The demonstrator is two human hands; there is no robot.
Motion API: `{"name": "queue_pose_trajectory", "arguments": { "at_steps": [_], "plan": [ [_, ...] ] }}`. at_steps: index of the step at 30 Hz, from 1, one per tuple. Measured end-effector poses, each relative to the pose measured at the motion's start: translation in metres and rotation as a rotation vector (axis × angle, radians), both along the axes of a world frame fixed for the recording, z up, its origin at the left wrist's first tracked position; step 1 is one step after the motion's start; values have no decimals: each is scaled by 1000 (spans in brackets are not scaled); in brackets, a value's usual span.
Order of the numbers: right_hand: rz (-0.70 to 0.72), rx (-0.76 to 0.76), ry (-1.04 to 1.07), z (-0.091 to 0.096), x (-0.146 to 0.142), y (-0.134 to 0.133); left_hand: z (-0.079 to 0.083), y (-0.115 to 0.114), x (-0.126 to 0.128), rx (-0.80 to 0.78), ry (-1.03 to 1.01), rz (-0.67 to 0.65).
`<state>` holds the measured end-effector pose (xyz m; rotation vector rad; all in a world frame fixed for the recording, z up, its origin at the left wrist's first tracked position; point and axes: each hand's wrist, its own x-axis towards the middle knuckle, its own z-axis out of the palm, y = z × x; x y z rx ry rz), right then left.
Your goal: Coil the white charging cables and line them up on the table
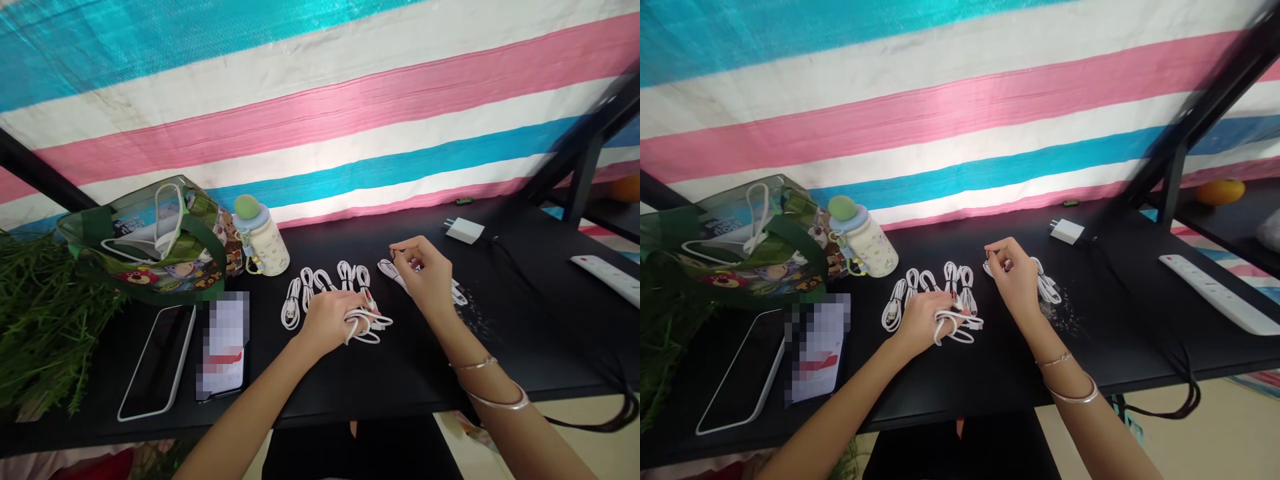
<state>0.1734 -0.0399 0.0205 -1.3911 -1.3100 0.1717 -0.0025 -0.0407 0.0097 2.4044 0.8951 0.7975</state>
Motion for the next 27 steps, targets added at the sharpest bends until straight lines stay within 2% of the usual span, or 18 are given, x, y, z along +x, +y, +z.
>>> {"name": "queue_pose_trajectory", "arguments": {
  "at_steps": [4,13,19,27],
  "plan": [
    [59,-65,-21,-5,2,1,-3,1,-2,141,58,-52],
    [168,-106,-382,-33,4,10,-7,3,-2,349,41,-47],
    [104,-145,-478,-45,3,9,-7,3,-2,402,-13,-47],
    [90,-118,-482,-40,2,10,-8,4,-4,316,8,-9]
  ]
}}
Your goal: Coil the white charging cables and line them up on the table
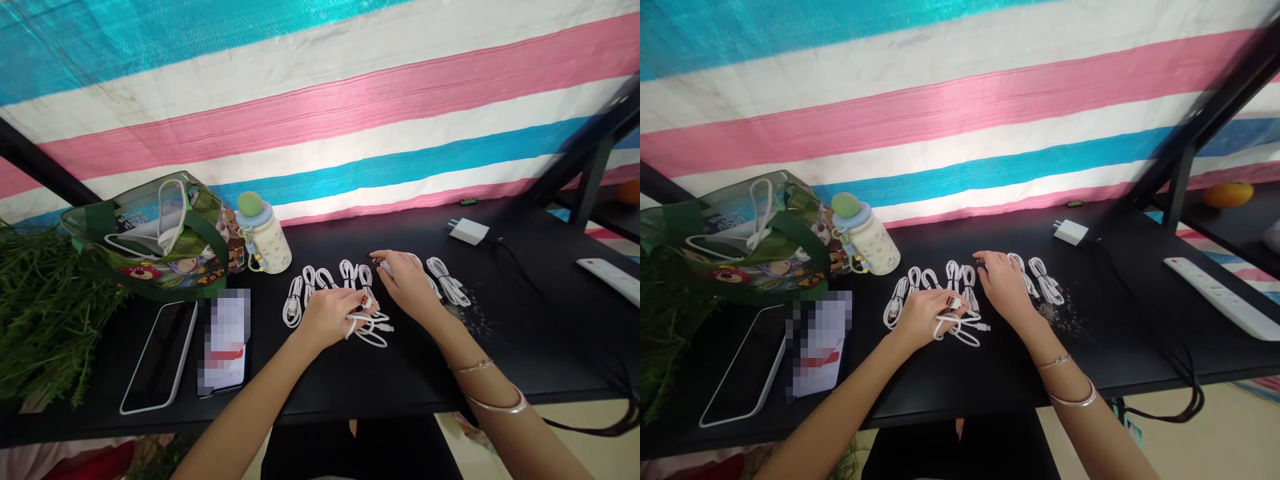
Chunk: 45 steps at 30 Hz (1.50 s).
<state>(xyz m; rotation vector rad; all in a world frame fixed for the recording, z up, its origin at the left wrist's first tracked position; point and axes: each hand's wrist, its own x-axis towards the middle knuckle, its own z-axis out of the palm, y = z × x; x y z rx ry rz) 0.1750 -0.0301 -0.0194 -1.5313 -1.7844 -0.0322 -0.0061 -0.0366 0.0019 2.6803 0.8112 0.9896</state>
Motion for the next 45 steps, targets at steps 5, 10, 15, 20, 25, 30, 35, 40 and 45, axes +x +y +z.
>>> {"name": "queue_pose_trajectory", "arguments": {
  "at_steps": [5,10,15,20,25,30,35,40,45],
  "plan": [
    [-80,29,-50,9,-1,-2,0,2,-1,109,-18,11],
    [-76,37,-13,20,0,-4,-1,3,-3,130,-11,44],
    [69,66,196,26,-2,-5,6,3,-4,-33,-91,66],
    [294,-44,481,31,-10,-9,16,4,-4,-411,-255,139],
    [518,-233,642,35,-19,-15,18,8,-6,-553,-412,207],
    [595,-248,677,36,-23,-18,15,10,-6,-602,-341,266],
    [560,-196,620,38,-26,-19,17,10,-6,-528,-184,276],
    [497,-187,696,40,-28,-19,19,10,-6,-508,-106,244],
    [352,-102,840,41,-25,-17,23,8,-6,-616,-156,103]
  ]
}}
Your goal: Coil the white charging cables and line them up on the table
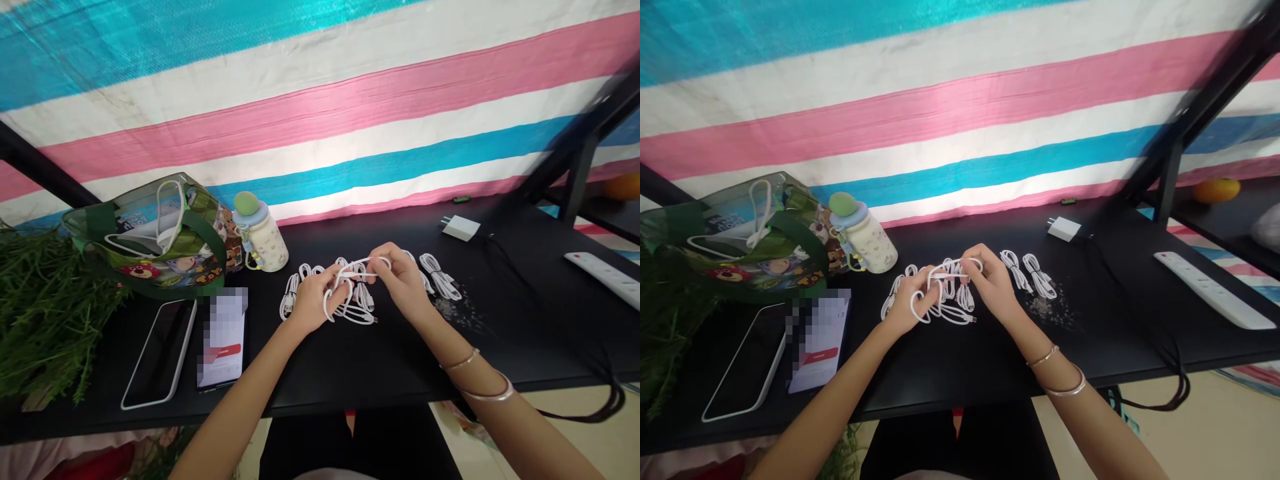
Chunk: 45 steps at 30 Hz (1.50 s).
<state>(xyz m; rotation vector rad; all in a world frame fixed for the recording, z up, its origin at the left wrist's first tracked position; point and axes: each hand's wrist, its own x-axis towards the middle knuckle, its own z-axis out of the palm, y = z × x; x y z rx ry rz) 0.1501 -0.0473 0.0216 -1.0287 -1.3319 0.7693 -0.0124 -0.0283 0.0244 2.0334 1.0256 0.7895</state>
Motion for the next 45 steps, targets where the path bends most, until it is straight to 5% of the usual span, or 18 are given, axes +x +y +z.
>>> {"name": "queue_pose_trajectory", "arguments": {
  "at_steps": [10,25,45],
  "plan": [
    [-105,-51,270,1,5,4,6,-3,0,-145,-188,-157],
    [18,-68,555,-5,27,15,6,1,-7,-364,-296,-291],
    [41,-6,542,-12,73,21,6,6,-13,-572,-301,-495]
  ]
}}
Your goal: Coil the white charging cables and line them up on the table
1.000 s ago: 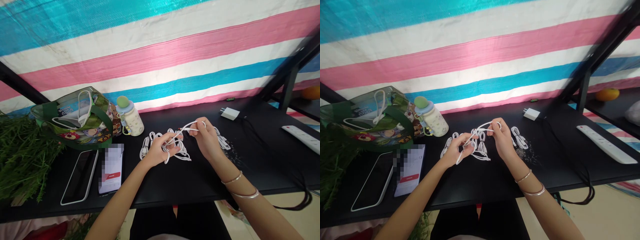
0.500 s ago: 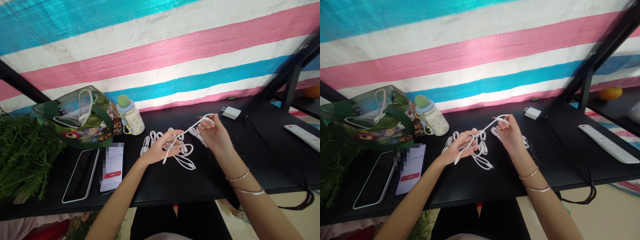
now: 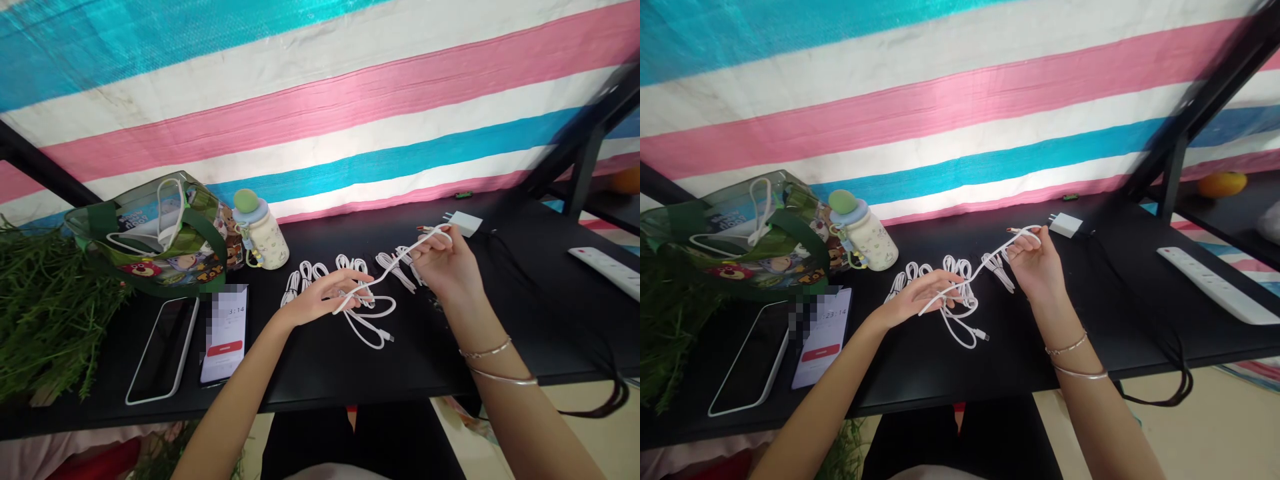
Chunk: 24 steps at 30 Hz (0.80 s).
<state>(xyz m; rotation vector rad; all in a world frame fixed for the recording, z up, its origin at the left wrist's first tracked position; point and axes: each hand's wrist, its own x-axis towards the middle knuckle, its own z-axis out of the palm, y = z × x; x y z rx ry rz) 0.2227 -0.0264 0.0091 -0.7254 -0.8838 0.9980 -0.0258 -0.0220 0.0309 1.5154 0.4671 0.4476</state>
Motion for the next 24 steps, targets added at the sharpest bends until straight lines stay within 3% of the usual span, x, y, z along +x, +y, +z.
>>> {"name": "queue_pose_trajectory", "arguments": {
  "at_steps": [11,17,24],
  "plan": [
    [-23,-1,135,1,8,-3,-2,4,4,-99,-31,-25],
    [-97,-85,242,3,18,-6,4,1,3,13,-26,-5],
    [-41,-37,197,2,13,-5,3,2,-1,172,85,-6]
  ]
}}
